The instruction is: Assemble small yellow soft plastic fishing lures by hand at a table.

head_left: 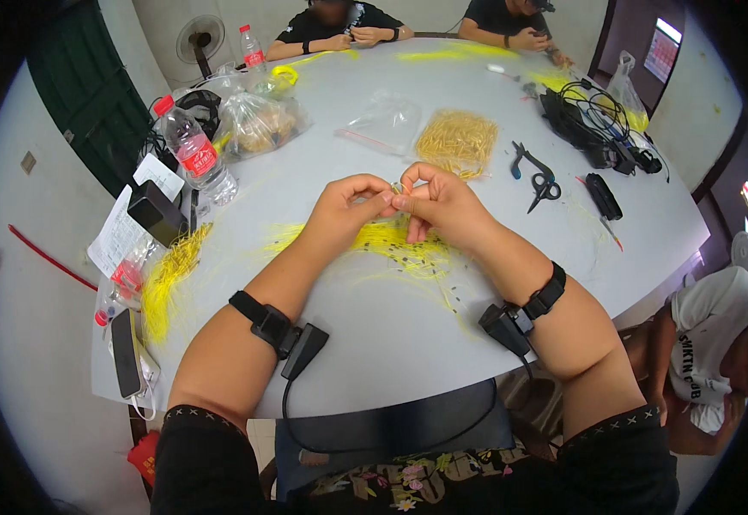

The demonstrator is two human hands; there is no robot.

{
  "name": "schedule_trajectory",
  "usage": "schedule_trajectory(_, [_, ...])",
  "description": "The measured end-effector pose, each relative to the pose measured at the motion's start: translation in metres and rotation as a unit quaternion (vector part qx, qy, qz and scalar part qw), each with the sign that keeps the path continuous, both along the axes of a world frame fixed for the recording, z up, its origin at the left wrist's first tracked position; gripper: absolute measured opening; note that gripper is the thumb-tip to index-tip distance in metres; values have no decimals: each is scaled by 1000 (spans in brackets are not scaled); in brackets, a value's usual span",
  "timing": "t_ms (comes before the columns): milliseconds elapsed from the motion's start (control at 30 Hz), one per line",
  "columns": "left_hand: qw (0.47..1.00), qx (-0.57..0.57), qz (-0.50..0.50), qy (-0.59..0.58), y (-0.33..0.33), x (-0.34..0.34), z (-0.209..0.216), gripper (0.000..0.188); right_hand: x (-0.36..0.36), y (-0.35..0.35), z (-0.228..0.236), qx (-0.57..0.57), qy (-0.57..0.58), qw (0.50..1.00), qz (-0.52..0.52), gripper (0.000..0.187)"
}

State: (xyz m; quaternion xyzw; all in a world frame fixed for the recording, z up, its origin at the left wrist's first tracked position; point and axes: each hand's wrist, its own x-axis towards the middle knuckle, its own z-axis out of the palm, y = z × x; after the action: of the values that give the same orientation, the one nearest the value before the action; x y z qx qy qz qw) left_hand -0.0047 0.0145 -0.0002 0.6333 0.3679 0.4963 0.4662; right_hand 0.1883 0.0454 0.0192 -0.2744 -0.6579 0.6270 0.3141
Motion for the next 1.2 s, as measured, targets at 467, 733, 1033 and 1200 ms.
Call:
schedule_trajectory(467, [998,-5,41,-50,6,-10,-4,13,-1,2,2,-40,-7,999,17,15])
schedule_trajectory(733, [985,-73,64,-140,2,-2,3,12,2,4,-2,-51,-36,998,20,9])
schedule_trajectory(1033, [975,-78,37,-205,6,-7,4,13,1,-1,2,-120,-5,986,114,10])
schedule_trajectory(1200, [979,-74,96,-167,6,-8,6,11,2,2,-3,-109,-17,988,109,12])
